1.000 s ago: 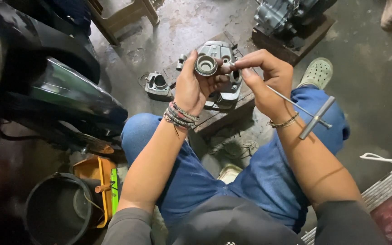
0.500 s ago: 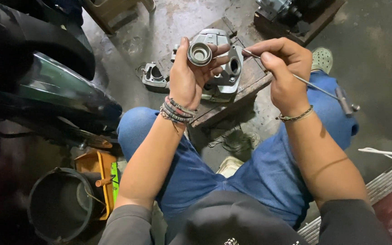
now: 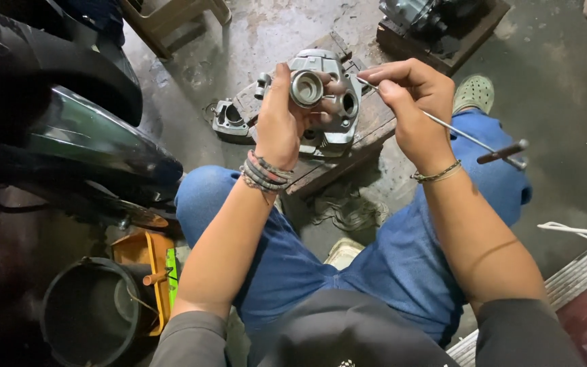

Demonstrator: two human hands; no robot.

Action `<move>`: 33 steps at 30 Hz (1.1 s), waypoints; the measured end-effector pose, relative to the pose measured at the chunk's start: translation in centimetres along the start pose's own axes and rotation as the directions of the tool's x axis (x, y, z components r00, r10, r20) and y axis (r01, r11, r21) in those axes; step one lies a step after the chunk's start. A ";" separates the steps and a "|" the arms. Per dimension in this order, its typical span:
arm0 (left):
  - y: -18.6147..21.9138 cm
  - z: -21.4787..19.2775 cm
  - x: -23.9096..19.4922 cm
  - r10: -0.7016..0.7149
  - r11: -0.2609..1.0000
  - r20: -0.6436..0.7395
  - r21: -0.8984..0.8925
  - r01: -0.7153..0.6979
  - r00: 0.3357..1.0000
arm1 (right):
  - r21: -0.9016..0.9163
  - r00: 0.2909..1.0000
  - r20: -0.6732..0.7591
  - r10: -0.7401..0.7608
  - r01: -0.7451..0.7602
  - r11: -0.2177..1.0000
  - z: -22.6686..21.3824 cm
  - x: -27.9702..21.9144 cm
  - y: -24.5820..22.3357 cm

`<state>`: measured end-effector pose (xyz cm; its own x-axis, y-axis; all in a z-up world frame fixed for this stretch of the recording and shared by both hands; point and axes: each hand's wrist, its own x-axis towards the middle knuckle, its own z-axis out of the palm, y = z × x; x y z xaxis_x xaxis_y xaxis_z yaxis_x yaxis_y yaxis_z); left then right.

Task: Repairing a motorcycle engine head by manipulating valve components with a T-handle tool and fingers.

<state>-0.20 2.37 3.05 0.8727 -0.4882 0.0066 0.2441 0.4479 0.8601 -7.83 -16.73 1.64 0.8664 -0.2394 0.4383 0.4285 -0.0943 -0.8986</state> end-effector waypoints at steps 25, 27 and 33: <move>-0.8 1.1 -0.8 0.388 0.684 0.246 0.570 -0.456 0.888 | -0.144 0.992 0.069 -0.107 0.116 0.983 0.5 -0.1 -0.9; -0.8 1.2 -0.9 0.377 0.673 0.262 0.582 -0.457 0.888 | -0.226 0.985 0.066 -0.161 0.172 0.959 0.7 -0.1 -1.1; -0.6 1.7 -1.1 0.433 0.595 0.241 0.647 -0.477 0.868 | -0.425 0.955 0.116 -0.271 0.295 0.856 1.2 0.0 -2.0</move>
<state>-2.06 1.37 3.38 0.7615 -0.4105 0.5016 -0.5446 0.0143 0.8386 -8.38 -15.36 3.49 0.7413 -0.0911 0.6650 0.5130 -0.5619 -0.6489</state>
